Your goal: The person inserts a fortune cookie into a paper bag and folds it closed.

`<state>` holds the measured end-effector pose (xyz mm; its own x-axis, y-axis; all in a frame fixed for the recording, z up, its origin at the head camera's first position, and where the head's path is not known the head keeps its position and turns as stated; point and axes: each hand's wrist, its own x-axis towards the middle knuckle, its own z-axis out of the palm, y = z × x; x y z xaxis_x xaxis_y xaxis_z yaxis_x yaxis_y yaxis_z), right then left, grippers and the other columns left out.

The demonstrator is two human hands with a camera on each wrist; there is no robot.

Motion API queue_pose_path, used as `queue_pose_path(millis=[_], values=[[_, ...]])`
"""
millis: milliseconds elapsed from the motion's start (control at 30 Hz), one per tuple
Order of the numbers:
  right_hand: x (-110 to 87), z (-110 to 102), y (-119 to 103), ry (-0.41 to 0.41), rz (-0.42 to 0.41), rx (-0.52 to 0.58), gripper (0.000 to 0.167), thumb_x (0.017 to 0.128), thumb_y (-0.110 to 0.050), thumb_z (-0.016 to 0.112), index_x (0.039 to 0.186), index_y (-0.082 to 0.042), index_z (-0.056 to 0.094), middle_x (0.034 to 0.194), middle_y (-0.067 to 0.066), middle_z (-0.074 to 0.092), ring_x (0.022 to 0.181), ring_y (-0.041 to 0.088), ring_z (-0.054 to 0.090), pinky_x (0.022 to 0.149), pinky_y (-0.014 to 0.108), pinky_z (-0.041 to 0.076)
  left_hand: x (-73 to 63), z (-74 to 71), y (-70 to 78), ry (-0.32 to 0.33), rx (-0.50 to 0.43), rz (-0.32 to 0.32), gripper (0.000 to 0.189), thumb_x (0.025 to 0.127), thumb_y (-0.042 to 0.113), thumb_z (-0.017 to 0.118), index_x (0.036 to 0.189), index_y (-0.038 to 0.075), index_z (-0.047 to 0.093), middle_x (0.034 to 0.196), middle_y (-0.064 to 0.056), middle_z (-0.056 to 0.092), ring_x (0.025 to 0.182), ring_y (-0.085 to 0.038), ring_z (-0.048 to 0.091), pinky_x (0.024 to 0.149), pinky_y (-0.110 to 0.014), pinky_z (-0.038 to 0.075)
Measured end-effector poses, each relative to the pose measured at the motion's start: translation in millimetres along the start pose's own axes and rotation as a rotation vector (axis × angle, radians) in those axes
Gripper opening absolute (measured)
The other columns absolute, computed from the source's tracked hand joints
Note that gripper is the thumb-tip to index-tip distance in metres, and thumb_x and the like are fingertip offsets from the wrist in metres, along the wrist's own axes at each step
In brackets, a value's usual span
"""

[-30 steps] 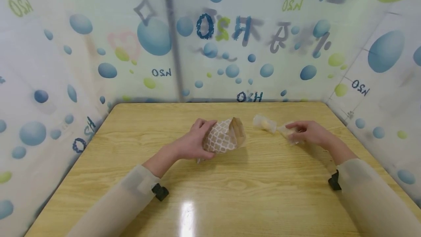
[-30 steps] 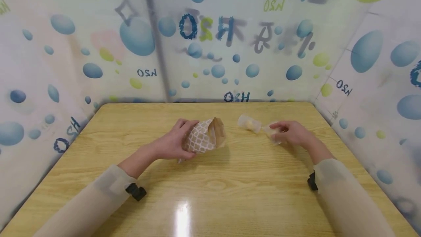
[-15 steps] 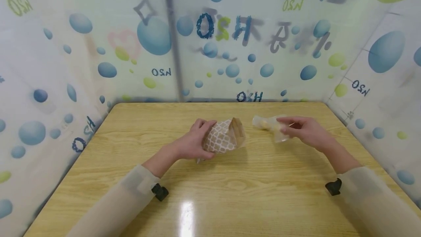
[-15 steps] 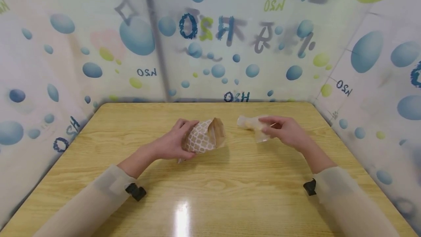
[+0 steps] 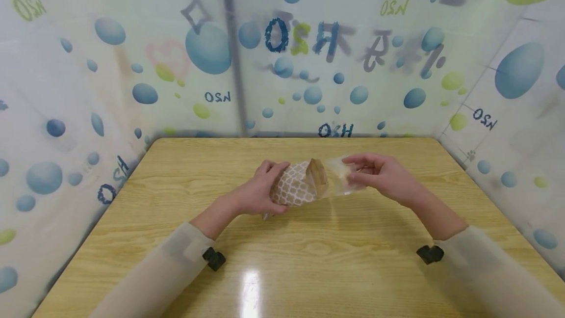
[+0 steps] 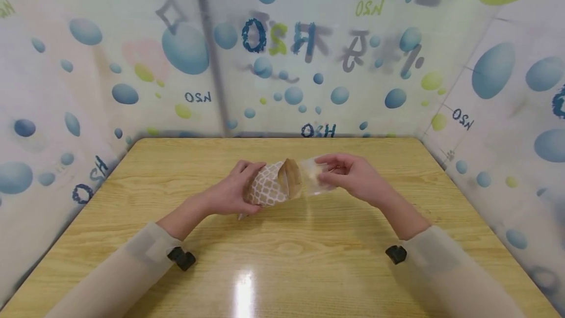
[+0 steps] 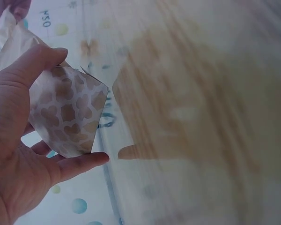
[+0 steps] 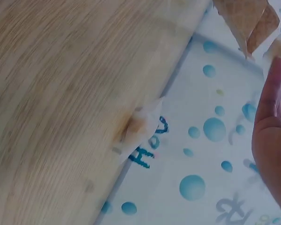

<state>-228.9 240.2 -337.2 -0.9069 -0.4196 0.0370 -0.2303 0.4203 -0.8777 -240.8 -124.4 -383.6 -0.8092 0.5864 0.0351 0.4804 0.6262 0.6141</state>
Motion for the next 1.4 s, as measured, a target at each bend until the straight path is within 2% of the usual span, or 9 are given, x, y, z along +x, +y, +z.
queue_pose_path(millis=[233, 467, 633, 733, 867, 1033, 1167, 1300, 1400], values=[[12.4, 22.1, -3.2, -0.021, -0.003, -0.008, 0.037, 0.106, -0.024, 0.075, 0.141, -0.011, 0.073, 0.111, 0.011, 0.073, 0.091, 0.018, 0.071, 0.082, 0.034, 0.065, 2.8, 2.8, 0.0, -0.004, 0.003, 0.009, 0.112, 0.085, 0.026, 0.093, 0.173, 0.013, 0.025, 0.158, -0.021, 0.032, 0.141, -0.035, 0.042, 0.121, -0.055, 0.047], [22.0, 33.5, -7.0, 0.023, 0.011, -0.026, 0.038, 0.105, -0.028, 0.077, 0.14, -0.013, 0.074, 0.113, 0.01, 0.075, 0.084, 0.019, 0.069, 0.075, 0.034, 0.063, 5.9, 4.4, 1.9, -0.014, -0.006, 0.021, 0.113, 0.084, 0.024, 0.094, 0.173, 0.013, 0.026, 0.159, -0.02, 0.032, 0.144, -0.035, 0.041, 0.122, -0.057, 0.046], [23.2, 37.4, -11.1, 0.069, -0.005, -0.067, 0.036, 0.104, -0.028, 0.078, 0.137, -0.014, 0.077, 0.111, 0.01, 0.074, 0.08, 0.02, 0.063, 0.066, 0.03, 0.055, 6.7, 5.1, 2.0, -0.018, -0.011, 0.024, 0.115, 0.082, 0.022, 0.095, 0.173, 0.014, 0.025, 0.158, -0.02, 0.032, 0.143, -0.035, 0.043, 0.122, -0.057, 0.046], [22.6, 39.1, -12.1, 0.095, -0.01, -0.089, 0.035, 0.104, -0.029, 0.079, 0.135, -0.014, 0.078, 0.113, 0.011, 0.075, 0.082, 0.019, 0.061, 0.064, 0.029, 0.049, 6.5, 5.1, 2.6, -0.02, -0.009, 0.028, 0.115, 0.082, 0.022, 0.094, 0.173, 0.012, 0.025, 0.158, -0.021, 0.033, 0.143, -0.035, 0.043, 0.122, -0.056, 0.046], [22.8, 40.0, -11.5, 0.112, 0.0, -0.076, 0.034, 0.104, -0.027, 0.078, 0.135, -0.012, 0.078, 0.111, 0.011, 0.076, 0.082, 0.021, 0.06, 0.064, 0.029, 0.049, 6.0, 4.5, 3.7, -0.026, -0.01, 0.031, 0.114, 0.083, 0.021, 0.094, 0.173, 0.01, 0.025, 0.157, -0.021, 0.033, 0.143, -0.035, 0.043, 0.122, -0.055, 0.046], [24.1, 42.4, -11.1, 0.12, 0.004, -0.036, 0.033, 0.104, -0.026, 0.079, 0.133, -0.011, 0.079, 0.099, 0.006, 0.076, 0.071, 0.017, 0.055, 0.058, 0.027, 0.048, 5.0, 4.2, 4.3, -0.027, -0.015, 0.027, 0.113, 0.083, 0.023, 0.093, 0.173, 0.012, 0.024, 0.157, -0.02, 0.033, 0.143, -0.034, 0.043, 0.122, -0.055, 0.046], [26.0, 48.5, -9.5, 0.131, 0.0, -0.001, 0.031, 0.103, -0.026, 0.08, 0.13, -0.013, 0.08, 0.1, 0.005, 0.076, 0.07, 0.016, 0.053, 0.058, 0.026, 0.046, 4.7, 5.8, 3.0, -0.02, -0.035, 0.028, 0.114, 0.083, 0.024, 0.094, 0.173, 0.012, 0.024, 0.157, -0.02, 0.033, 0.142, -0.035, 0.043, 0.122, -0.057, 0.046], [27.4, 58.1, -5.8, 0.156, -0.057, -0.093, 0.029, 0.102, -0.026, 0.081, 0.129, -0.017, 0.082, 0.108, 0.004, 0.076, 0.082, 0.017, 0.058, 0.066, 0.025, 0.048, 5.8, 8.5, 0.7, -0.013, -0.035, 0.031, 0.116, 0.082, 0.025, 0.095, 0.173, 0.011, 0.024, 0.156, -0.02, 0.034, 0.14, -0.034, 0.044, 0.121, -0.057, 0.046], [27.0, 64.4, -3.3, 0.171, -0.122, -0.186, 0.027, 0.101, -0.023, 0.081, 0.128, -0.016, 0.082, 0.107, 0.004, 0.072, 0.084, 0.017, 0.055, 0.071, 0.025, 0.047, 5.6, 9.5, 1.0, -0.016, -0.032, 0.023, 0.117, 0.081, 0.026, 0.095, 0.173, 0.012, 0.024, 0.156, -0.02, 0.034, 0.139, -0.033, 0.044, 0.121, -0.056, 0.047]])
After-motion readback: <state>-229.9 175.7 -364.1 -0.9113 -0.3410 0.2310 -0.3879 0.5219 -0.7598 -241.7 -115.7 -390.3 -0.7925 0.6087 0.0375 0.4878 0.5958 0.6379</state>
